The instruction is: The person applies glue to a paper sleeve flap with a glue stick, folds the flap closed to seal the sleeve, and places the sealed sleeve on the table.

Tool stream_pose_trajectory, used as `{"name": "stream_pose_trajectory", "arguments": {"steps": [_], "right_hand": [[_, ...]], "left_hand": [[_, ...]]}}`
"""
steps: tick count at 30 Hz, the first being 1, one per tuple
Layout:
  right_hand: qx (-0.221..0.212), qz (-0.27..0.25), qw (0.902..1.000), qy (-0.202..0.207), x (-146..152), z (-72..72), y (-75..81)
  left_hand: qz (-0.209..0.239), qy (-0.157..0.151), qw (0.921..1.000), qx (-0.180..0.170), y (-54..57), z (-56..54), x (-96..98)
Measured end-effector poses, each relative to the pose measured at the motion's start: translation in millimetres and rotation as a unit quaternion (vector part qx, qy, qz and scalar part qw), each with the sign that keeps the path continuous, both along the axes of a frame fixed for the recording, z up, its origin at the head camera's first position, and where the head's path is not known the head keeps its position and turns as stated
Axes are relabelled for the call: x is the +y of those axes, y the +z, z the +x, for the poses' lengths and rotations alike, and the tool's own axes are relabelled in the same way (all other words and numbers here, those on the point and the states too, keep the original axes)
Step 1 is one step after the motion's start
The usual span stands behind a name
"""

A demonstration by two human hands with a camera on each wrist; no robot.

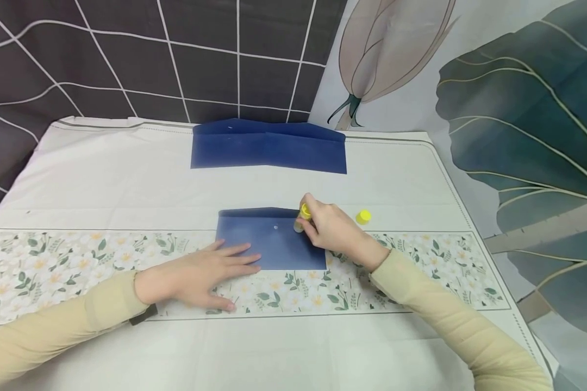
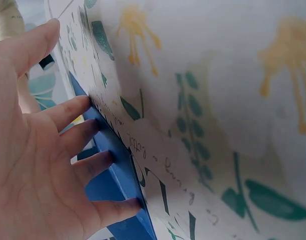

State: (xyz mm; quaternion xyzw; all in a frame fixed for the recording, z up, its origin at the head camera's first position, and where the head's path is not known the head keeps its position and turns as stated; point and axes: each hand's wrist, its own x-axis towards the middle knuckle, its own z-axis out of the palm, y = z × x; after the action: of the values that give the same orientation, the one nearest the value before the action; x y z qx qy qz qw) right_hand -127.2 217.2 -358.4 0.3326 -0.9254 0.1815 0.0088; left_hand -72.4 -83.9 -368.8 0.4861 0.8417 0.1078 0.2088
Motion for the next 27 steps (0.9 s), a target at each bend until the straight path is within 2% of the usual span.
{"name": "stream_pose_trajectory", "arguments": {"steps": [7,18,27], "right_hand": [[-0.001,0.003,0.9998,-0.021,10.5,2.8,1.0],[-0.008,-0.001,0.9995,-0.03,26.0,7.2,1.1],[-0.006,-0.019,0.9998,-0.007,23.5,6.8,-1.3]], "left_hand": [[-0.006,0.002,1.0,0.001,1.3,0.2,0.1],[-0.005,0.001,1.0,-0.001,2.2,0.6,1.2],[-0.009,0.005,0.9999,-0.004,1.0,0.3,0.7]]}}
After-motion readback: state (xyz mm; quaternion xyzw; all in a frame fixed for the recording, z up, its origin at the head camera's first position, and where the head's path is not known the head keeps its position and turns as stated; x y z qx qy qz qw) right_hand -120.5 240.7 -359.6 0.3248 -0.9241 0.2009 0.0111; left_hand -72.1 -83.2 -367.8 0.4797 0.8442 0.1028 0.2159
